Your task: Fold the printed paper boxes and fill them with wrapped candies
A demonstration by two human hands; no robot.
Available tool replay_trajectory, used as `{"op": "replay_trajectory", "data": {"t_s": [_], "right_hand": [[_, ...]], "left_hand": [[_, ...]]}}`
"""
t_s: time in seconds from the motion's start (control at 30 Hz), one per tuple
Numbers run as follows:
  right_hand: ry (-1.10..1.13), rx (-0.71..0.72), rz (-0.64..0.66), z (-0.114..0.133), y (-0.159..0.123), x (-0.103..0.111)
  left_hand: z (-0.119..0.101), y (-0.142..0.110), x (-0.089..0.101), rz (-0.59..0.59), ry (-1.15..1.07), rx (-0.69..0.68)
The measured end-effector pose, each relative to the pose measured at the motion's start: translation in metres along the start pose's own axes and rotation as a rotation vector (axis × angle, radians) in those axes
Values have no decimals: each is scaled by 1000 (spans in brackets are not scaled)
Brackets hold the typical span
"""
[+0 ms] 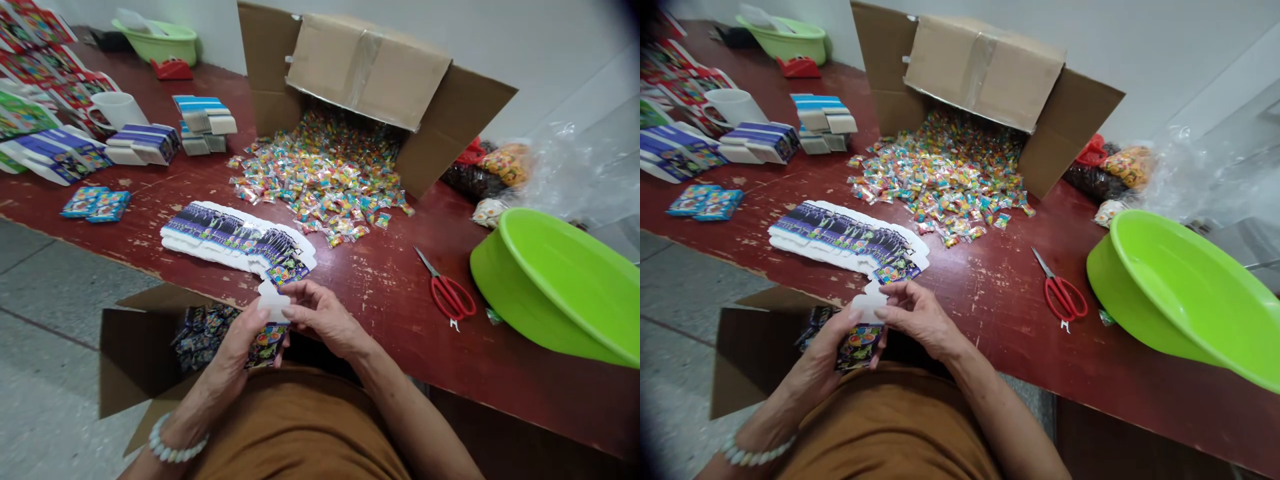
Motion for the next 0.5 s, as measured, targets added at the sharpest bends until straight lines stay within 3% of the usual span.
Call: {"op": "replay_trajectory", "data": {"t_s": [0.07,0.1,0.2,0.27,0.33,0.5], "right_hand": [[-5,-7,57,-2,-1,-2],[-64,56,38,0,-2,-2],[-437,417,-49,15,-6,0],[-640,571,10,23,-10,-5],[-680,558,45,25,-11,-7],[-499,250,-58,17,-6,-5]], "left_hand": [[0,2,-2,25,62,-37],[0,2,-3,43,71,-29],[1,3,-5,122,-5,77],[0,2,-6,156,-62,144],[-1,2,-6,155,-90,151],[-1,1,-8,119,-71,91]]}}
Point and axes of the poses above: each hand's wrist, its own y-axis towards the middle knuckle, its own x-axis out of the back of the hand, z = x × y, the point moved 4 cm from there along y, towards the middle knuckle, and after that the axes turned 13 degrees about x, right-handed, at the moved point
